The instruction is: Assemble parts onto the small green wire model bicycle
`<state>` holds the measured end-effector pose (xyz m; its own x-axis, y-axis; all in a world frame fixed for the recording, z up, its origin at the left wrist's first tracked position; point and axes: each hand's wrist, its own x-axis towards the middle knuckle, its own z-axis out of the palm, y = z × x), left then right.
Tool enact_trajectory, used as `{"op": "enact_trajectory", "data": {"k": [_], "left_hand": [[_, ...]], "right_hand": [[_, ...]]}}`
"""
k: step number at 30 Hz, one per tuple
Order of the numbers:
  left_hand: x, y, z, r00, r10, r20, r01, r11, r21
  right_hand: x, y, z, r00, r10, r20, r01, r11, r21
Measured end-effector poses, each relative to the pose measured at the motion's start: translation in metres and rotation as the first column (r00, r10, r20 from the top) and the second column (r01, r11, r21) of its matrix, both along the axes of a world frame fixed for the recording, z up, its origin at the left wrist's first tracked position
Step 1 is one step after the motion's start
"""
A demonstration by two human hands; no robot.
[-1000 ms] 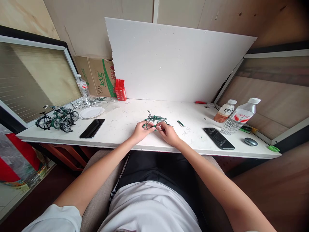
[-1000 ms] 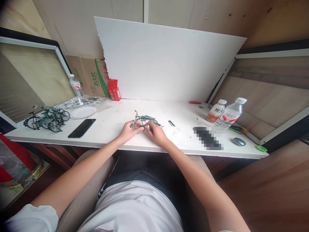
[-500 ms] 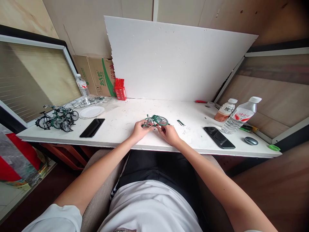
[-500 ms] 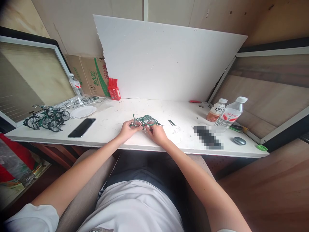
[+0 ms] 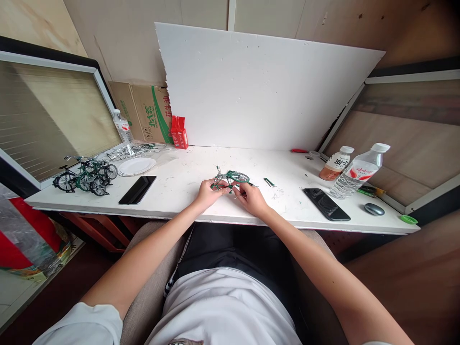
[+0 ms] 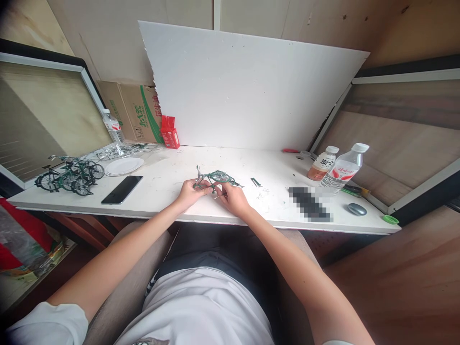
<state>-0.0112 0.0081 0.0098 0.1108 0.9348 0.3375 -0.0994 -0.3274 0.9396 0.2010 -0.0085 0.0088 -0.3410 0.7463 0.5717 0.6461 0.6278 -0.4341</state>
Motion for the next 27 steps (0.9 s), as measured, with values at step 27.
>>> {"op": "enact_trajectory", "data": {"k": [27], "left_hand": [[-0.006, 0.003, 0.002, 0.998, -0.021, 0.051, 0.027, 0.993, -0.119]], "right_hand": [[-0.004, -0.013, 0.015, 0.997, 0.077, -0.031, -0.079, 0.994, -0.077]]}}
